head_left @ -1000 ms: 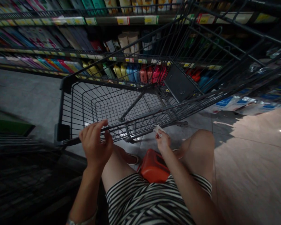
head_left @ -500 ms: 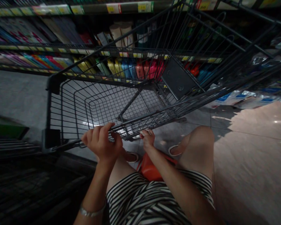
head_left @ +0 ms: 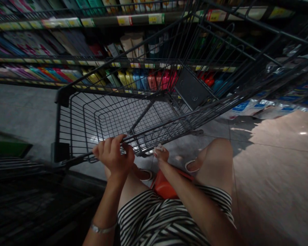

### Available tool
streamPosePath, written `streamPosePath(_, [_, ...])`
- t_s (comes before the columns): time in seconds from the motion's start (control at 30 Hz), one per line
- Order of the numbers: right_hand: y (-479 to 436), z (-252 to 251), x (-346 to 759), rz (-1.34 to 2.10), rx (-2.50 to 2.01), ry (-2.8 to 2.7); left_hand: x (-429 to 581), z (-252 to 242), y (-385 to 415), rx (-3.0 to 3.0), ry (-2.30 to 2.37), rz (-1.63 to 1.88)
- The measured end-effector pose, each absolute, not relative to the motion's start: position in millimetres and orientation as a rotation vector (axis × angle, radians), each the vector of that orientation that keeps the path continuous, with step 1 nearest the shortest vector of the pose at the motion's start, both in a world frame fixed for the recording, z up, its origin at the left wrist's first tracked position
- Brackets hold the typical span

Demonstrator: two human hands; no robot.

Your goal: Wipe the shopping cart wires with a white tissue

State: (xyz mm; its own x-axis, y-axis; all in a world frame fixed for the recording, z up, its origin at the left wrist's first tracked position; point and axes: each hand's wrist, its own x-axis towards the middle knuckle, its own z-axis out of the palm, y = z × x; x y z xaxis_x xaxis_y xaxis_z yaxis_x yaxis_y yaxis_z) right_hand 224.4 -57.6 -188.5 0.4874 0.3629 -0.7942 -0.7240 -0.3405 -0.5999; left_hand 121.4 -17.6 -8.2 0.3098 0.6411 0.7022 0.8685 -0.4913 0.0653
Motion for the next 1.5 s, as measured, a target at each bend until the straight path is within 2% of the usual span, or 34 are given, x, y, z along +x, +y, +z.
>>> streamPosePath(0.4, [-45.2,-155.1,227.3,1.338,-1.315,0.481,125.9,-10.3,-21.0,-2.307,-1.485,-1.014])
streamPosePath(0.63, [-65.8,-141.7,232.5,1.428,-1.099,0.434,126.3,-7.7,-20.2,-2.254,-1.281,-1.033])
streamPosePath(0.73, [-76.4,-144.1,235.0,1.457,-1.093,0.341,126.8,-8.1,-19.9,-2.243,-1.251,-1.032])
streamPosePath(0.97, [-64.6,-169.5,230.4,1.355,-1.399,0.395,125.2,-13.5,-20.2,-2.274,-1.431,-1.027])
streamPosePath(1.5, [-58.0,-155.5,226.4,1.467,-1.11,0.354,121.3,-5.1,-20.2,-2.301,-1.245,-0.936])
